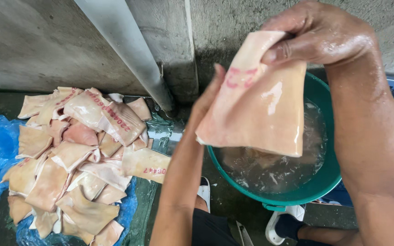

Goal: The person repeatedly picks up flat, light-colored material pieces from a pile, washes them by hand in a green bucket of water, and places them into a blue basket. The person continues this process for several pieces throughout the clip.

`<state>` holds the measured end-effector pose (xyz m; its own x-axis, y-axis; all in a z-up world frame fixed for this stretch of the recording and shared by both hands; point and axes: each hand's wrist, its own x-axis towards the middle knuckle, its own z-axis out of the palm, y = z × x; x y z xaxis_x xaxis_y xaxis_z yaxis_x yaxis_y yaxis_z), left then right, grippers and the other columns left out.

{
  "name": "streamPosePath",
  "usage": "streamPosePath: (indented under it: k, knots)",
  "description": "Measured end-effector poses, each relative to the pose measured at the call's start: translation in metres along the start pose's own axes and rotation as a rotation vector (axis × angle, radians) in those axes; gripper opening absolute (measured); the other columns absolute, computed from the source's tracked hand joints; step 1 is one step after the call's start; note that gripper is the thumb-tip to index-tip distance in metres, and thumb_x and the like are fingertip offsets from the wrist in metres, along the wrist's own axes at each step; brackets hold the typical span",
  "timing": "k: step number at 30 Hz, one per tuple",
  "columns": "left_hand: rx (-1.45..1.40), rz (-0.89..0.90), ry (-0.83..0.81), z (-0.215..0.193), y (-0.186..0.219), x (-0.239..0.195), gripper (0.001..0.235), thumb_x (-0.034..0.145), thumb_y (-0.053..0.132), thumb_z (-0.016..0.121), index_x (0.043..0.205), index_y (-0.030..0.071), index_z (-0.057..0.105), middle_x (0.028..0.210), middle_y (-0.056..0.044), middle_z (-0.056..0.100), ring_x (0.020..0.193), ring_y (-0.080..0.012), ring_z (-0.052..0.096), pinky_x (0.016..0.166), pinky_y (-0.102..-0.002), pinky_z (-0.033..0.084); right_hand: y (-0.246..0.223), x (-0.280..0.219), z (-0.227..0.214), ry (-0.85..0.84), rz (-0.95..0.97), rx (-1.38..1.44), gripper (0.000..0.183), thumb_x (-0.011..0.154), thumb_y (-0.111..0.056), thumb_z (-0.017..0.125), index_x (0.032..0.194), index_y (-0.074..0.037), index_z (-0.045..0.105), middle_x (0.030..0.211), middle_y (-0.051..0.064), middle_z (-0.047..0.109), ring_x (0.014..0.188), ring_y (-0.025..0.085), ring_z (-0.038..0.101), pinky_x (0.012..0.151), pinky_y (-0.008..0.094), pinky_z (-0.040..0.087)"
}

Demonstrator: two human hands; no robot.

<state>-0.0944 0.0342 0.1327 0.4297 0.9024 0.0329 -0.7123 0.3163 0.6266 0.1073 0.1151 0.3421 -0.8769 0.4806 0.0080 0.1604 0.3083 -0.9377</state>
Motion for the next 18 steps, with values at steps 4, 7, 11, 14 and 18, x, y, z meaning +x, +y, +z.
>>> streamPosePath:
  k: [4,7,11,14,18]
  knots:
    - [-0.116,0.008,-0.082,0.013,0.056,-0.031,0.098,0.089,0.079,0.043,0.148,0.001,0.052,0.146,-0.021,0.060,0.133,-0.0310,0.062,0.119,-0.047,0.047,-0.005,0.034,0.026,-0.016,-0.045,0.057,0.027,0.089,-0.005,0.076,0.115,0.003,0.074,0.102,0.007,0.076,0.091,0.013,0.072,0.081,0.028,0.058]
    - [0.143,-0.019,0.081,0.019,0.095,-0.034,0.090,0.087,0.072,0.058,0.144,0.002,0.057,0.140,-0.018,0.064,0.128,-0.0276,0.062,0.116,-0.044,0.049,-0.008,0.050,0.032,-0.046,-0.081,0.045,0.029,0.089,-0.005,0.077,0.117,0.002,0.074,0.103,0.007,0.076,0.093,0.012,0.071,0.083,0.028,0.057]
    - [0.542,0.012,0.080,0.003,0.142,-0.065,0.091,0.083,0.078,0.061,0.128,0.000,0.071,0.121,-0.016,0.076,0.113,-0.0243,0.072,0.101,-0.037,0.058,0.009,0.053,0.034,0.010,-0.079,0.171,0.032,0.089,-0.005,0.079,0.119,0.003,0.073,0.106,0.007,0.076,0.095,0.013,0.072,0.087,0.027,0.058]
    - [0.916,0.024,0.214,-0.010,0.153,-0.078,0.076,0.085,0.064,0.078,0.109,-0.008,0.071,0.095,-0.019,0.070,0.092,-0.0274,0.059,0.083,-0.042,0.052,0.047,0.048,0.042,0.089,-0.006,0.315,0.032,0.088,-0.007,0.080,0.117,0.002,0.074,0.104,0.008,0.077,0.091,0.014,0.072,0.083,0.028,0.059]
    - [1.405,-0.139,0.429,-0.017,0.121,-0.083,0.078,0.069,0.077,0.071,0.113,0.012,0.078,0.108,-0.008,0.077,0.103,-0.0247,0.073,0.092,-0.038,0.057,0.117,0.038,0.066,0.105,0.261,0.379,0.040,0.083,-0.015,0.079,0.120,0.000,0.072,0.103,0.012,0.078,0.089,0.018,0.075,0.083,0.031,0.061]
